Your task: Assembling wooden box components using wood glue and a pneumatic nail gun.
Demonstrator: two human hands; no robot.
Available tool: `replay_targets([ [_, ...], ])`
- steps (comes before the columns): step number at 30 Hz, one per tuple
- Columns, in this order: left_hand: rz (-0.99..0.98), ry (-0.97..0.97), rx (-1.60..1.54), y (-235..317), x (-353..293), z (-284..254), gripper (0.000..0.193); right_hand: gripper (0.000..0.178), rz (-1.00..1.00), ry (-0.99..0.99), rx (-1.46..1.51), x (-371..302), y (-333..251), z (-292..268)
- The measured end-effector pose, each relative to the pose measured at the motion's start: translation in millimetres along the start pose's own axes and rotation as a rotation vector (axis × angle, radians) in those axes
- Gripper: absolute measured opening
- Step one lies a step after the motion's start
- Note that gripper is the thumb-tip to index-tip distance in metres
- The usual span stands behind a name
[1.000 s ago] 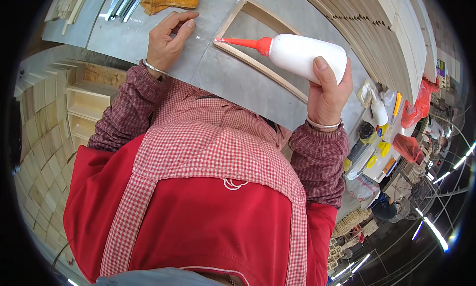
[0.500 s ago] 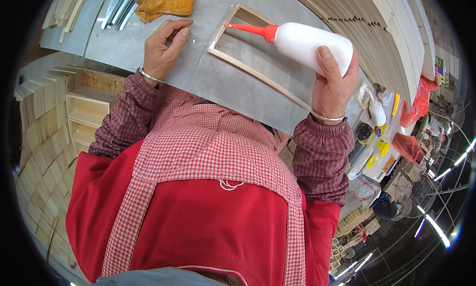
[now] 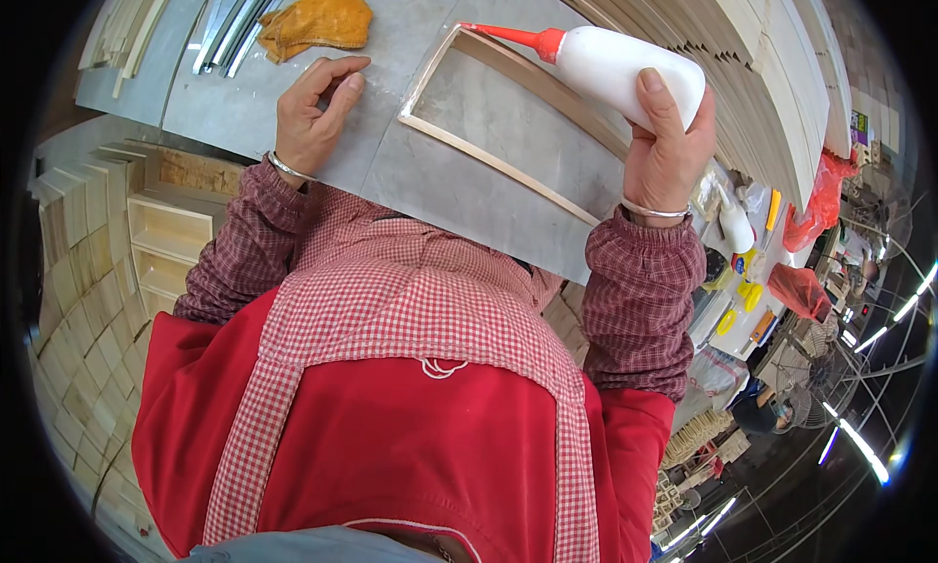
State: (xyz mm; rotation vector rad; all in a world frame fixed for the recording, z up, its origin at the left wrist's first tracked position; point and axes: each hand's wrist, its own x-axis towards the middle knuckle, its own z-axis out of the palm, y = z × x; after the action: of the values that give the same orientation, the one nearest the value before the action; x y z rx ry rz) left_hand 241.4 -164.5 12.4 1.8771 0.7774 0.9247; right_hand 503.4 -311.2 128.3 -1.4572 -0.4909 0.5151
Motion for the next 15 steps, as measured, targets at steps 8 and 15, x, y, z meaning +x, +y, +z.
replay_targets([
  [8, -0.029, -0.003, -0.01, 2, 0, 0, 0.015, 0.043, 0.013, 0.029, -0.041, -3, -1, -23],
  [15, -0.038, 0.0, 0.017, 6, 1, 2, 0.015, 0.041, 0.014, 0.098, -0.078, -12, -3, -66],
])
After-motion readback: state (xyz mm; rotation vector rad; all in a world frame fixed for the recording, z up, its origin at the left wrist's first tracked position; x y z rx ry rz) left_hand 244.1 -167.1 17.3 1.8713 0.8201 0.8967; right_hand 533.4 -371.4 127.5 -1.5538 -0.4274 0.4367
